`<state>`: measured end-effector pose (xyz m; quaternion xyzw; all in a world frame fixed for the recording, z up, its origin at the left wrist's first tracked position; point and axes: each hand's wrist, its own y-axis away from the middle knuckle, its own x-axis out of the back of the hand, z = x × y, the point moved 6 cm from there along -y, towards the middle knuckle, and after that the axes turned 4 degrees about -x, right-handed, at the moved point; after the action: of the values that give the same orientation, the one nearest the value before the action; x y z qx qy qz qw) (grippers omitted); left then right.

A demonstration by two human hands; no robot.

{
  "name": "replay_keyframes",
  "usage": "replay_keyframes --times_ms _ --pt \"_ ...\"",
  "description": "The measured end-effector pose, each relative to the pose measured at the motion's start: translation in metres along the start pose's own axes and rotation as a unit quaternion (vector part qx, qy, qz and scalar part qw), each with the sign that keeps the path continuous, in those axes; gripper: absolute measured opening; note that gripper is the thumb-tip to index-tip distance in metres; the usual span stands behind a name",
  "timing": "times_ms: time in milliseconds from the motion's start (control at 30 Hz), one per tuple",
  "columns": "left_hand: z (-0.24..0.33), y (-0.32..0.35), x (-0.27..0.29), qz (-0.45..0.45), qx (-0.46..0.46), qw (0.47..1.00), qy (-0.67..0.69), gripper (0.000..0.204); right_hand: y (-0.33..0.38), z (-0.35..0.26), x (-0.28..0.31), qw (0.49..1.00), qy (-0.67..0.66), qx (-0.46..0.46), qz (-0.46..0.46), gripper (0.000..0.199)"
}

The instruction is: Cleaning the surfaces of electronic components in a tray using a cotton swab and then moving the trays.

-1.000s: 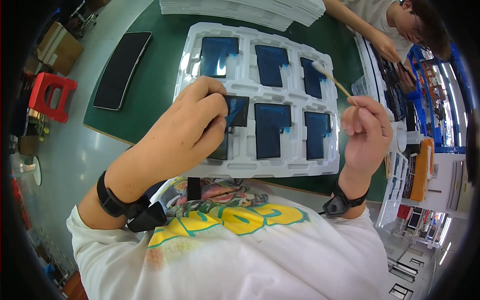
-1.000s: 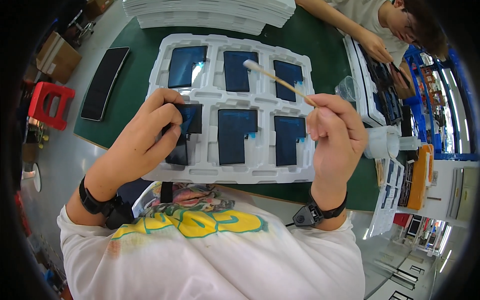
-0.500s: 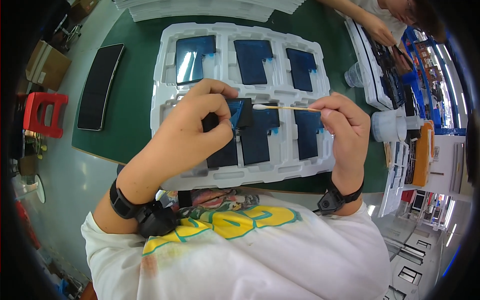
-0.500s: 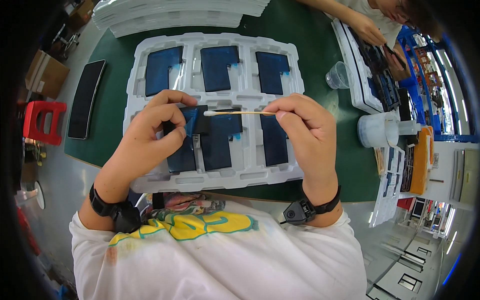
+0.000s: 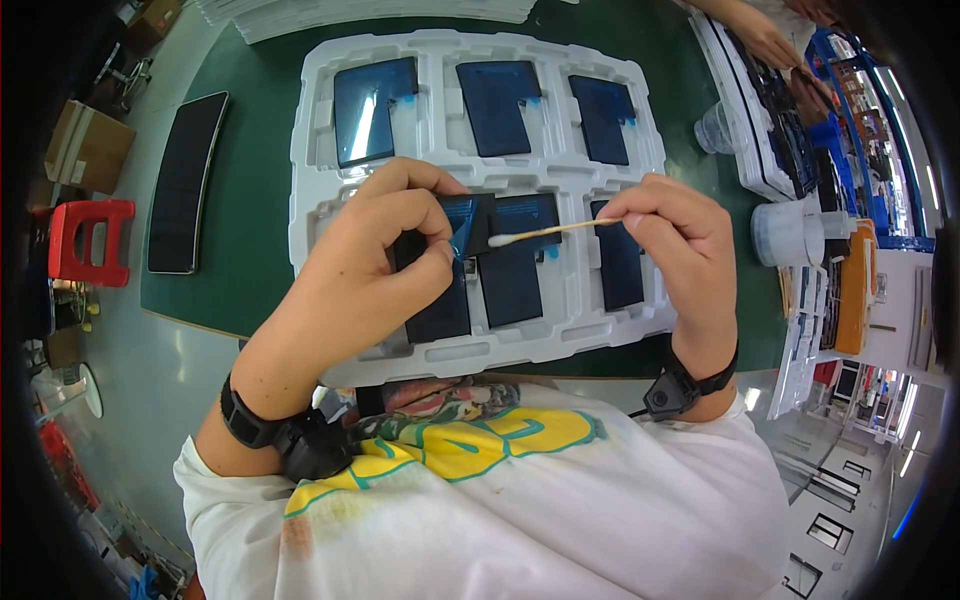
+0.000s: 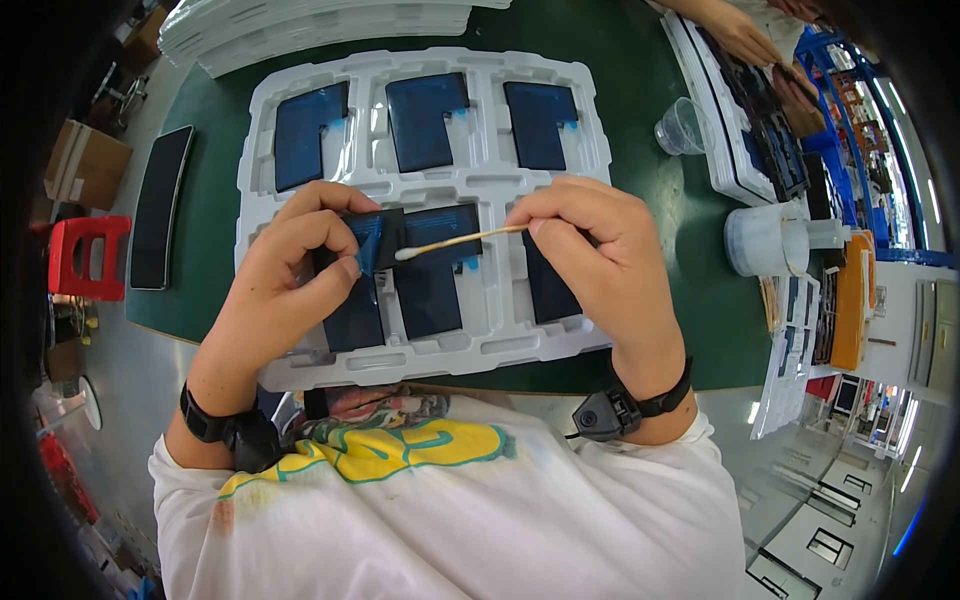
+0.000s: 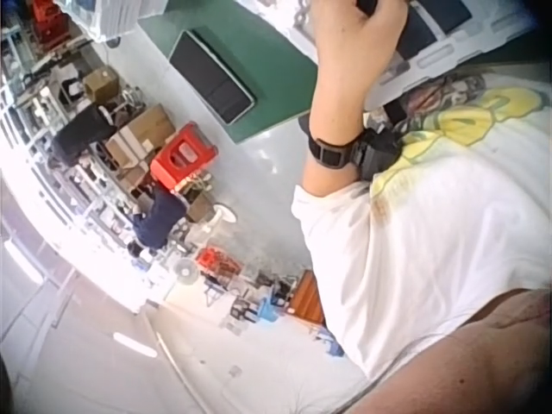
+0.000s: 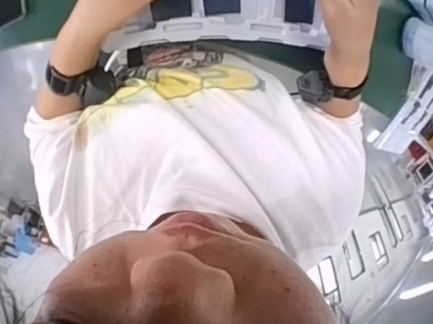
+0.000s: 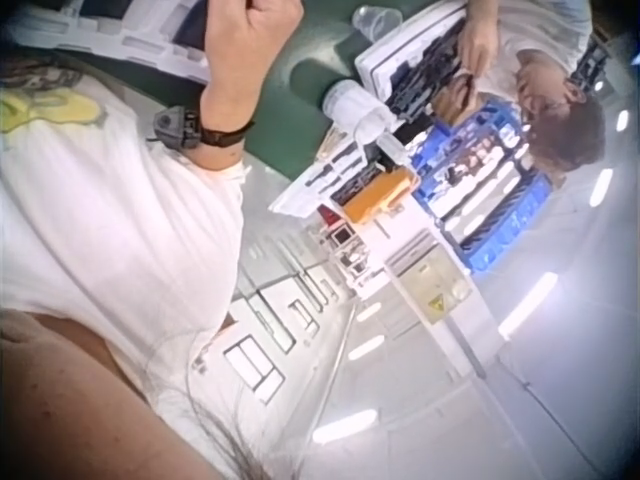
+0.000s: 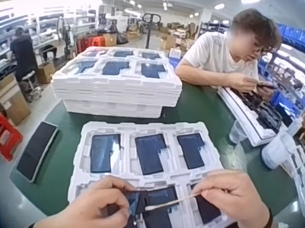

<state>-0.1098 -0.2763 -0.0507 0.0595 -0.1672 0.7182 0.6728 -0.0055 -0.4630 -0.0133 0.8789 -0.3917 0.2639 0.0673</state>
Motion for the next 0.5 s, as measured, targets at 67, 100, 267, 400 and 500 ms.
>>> replay_keyframes --times_ms 67,100,267,400,500 --pt "0.001 0.0 0.0002 0.002 -0.013 1.0 0.001 0.005 -0.0004 -0.0001 -0.001 1.0 -0.003 -0.004 0.015 0.013" --pt "0.0004 0.0004 0.0 0.001 -0.013 1.0 0.001 0.005 -0.0014 -0.0005 -0.001 1.0 0.001 -0.001 0.029 0.013" --pt "0.0014 0.0015 -0.0006 0.002 -0.013 1.0 0.012 0.005 -0.0011 0.0034 -0.0006 1.0 -0.002 0.006 -0.001 0.013" --pt "0.0008 0.0009 -0.0013 0.002 -0.015 1.0 0.012 0.006 -0.0015 0.0025 -0.0005 1.0 -0.014 -0.002 0.009 0.012" --pt "0.0008 0.0012 -0.0013 0.006 -0.031 0.999 0.006 0.006 -0.0015 0.0025 0.0004 0.999 -0.02 -0.001 0.035 0.012"
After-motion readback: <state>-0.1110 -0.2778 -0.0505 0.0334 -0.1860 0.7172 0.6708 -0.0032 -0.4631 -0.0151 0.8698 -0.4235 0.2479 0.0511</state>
